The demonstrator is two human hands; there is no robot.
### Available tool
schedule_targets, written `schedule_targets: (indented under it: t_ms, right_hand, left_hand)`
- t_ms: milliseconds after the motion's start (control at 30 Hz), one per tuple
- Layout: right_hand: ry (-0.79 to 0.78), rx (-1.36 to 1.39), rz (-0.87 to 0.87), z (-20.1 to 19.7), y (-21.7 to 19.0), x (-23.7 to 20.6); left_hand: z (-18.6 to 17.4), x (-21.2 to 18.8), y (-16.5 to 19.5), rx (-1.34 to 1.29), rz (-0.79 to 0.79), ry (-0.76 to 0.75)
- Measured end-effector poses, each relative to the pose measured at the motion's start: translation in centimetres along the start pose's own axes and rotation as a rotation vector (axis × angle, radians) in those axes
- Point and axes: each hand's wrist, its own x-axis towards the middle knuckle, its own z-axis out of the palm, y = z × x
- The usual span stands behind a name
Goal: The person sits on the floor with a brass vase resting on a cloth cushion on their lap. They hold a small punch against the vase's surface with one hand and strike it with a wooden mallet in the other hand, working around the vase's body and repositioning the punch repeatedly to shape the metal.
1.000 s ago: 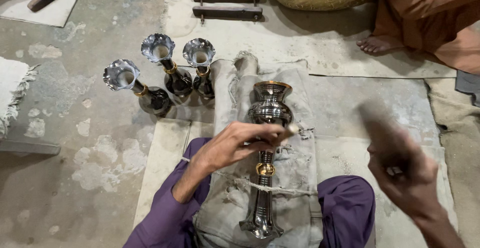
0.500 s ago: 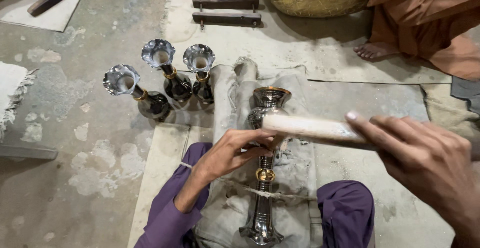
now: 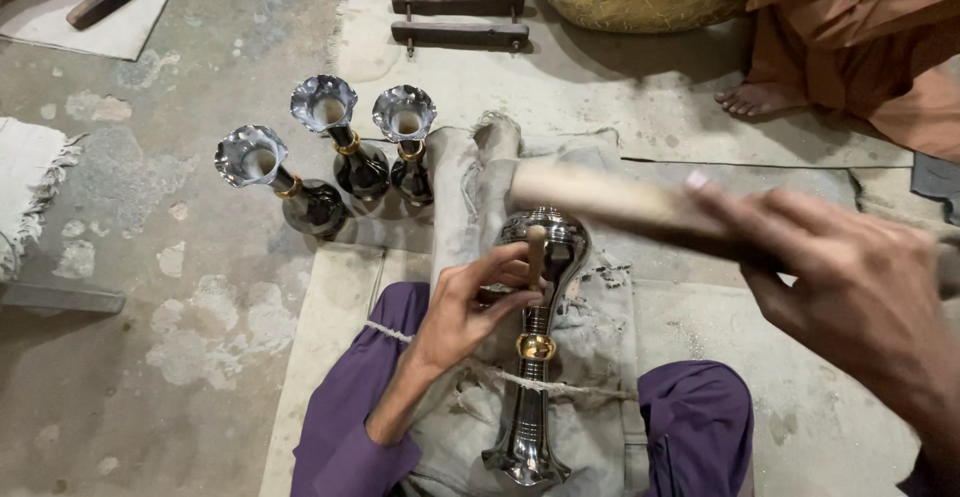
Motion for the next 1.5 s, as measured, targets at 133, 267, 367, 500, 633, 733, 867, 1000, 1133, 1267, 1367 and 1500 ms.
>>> schedule_targets:
  t_ms: [133, 267, 367, 500, 633, 733, 867, 1000, 1133, 1267, 1367, 1500]
  right_hand:
    - [-0.134, 0.017, 0.047, -1.2, -0.7, 1.4]
    - [-0.293, -0.203, 0.001, -1.8, -1.7, 3.0]
    - [-0.306, -0.185, -0.017, -2.0, -1.9, 4.2]
    - [-0.391, -0.235, -0.016, -2.0, -2.7, 6.1]
    - [-0.167, -0.340, -0.220, -3.0, -3.2, 8.1]
    - [0.040, -0.028, -0.247, -4.4, -4.1, 9.4]
    - [-0.081, 0.094, -0.258, -6.3, -5.9, 11.2]
    - [0.017, -0.083, -0.413, -7.2, -7.4, 12.3]
    - [-0.015, 0.004, -0.336, -7.2, -7.9, 12.4]
    - [0.007, 0.006, -0.332, -7.1, -7.5, 12.0]
    - [-0.243, -0.001, -0.253, -7.0, -6.8, 11.5]
    - [0.000, 0.021, -0.304, -6.1, -6.1, 10.5]
  left_hand:
    - [0.3, -0.5, -0.6, 0.034, 0.047, 0.077]
    - [1.4, -1.1, -0.6, 0.086, -0.095, 0.247]
    - [2.4, -1.4, -0.5, -0.015, -0.141, 0.370]
    - [2.9, -1.5, -0.2, -0.103, -0.193, 0.426]
    - [3.0, -1.6, -0.1, -0.106, -0.203, 0.436]
    - [2.9, -1.8, -0.1, -0.066, -0.192, 0.434]
    - [3.1, -1.9, -0.3, -0.072, -0.184, 0.449]
    - [3.0, -2.0, -0.5, -0.079, -0.109, 0.430]
    - [2.9, -2.0, -0.3, -0.018, -0.209, 0.445]
    - [2.8, -1.6, 0.1, -0.099, -0.207, 0.427]
    - [2.6, -1.5, 0.5, -0.088, -0.198, 0.413]
    - [2.3, -1.1, 0.9, -0.070, -0.160, 0.371]
